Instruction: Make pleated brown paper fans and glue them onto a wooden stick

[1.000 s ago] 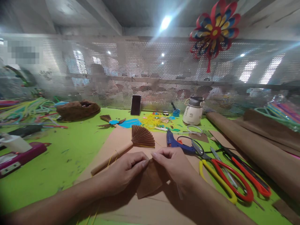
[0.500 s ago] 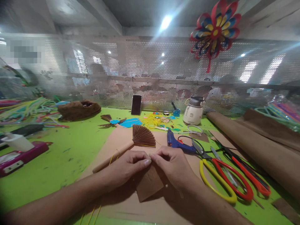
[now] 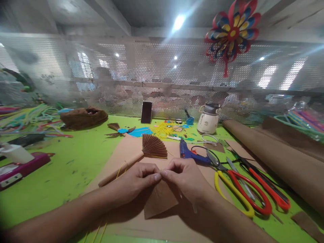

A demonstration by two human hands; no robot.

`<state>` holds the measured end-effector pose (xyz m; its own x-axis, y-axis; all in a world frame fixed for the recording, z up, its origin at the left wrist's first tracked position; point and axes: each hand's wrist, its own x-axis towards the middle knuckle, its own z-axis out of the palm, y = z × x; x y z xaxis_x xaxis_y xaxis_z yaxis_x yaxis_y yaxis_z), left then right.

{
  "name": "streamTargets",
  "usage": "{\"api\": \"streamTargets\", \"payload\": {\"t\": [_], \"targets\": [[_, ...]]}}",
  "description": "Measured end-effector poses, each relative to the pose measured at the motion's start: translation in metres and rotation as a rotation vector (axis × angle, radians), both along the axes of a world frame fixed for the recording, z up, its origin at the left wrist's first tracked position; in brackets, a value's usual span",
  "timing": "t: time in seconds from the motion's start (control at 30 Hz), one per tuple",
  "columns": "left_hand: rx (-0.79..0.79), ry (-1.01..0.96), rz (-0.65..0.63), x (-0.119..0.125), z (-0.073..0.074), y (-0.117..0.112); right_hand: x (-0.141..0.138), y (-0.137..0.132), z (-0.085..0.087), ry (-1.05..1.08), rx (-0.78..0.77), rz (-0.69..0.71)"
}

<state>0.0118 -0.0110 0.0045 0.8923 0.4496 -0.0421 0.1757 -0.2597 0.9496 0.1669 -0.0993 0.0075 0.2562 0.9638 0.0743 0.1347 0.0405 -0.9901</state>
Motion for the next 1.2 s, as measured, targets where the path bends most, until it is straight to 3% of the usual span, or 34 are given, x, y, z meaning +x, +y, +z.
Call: {"api": "streamTargets", "payload": {"t": [0.27, 0.53, 0.9, 1.1, 1.2], "targets": [[-0.089, 0.003, -0.067, -0.004, 0.005, 0.007, 0.016, 0.003, 0.004, 0.036, 0.022, -0.043], [-0.343, -0.129, -0.052, -0.002, -0.003, 0.007, 0.02, 0.006, -0.001, 0.062, 0.007, -0.045], [-0.221, -0.075, 0.048, 0.002, -0.012, 0.007, 0.023, 0.008, -0.005, 0.008, -0.012, 0.064], [-0.09, -0.053, 0.081, 0.003, -0.003, -0.002, 0.005, 0.001, -0.011, -0.029, 0.025, 0.009], [-0.111, -0.064, 0.037, 0.001, 0.002, -0.001, 0.009, 0.003, -0.013, -0.088, 0.038, 0.019]]}}
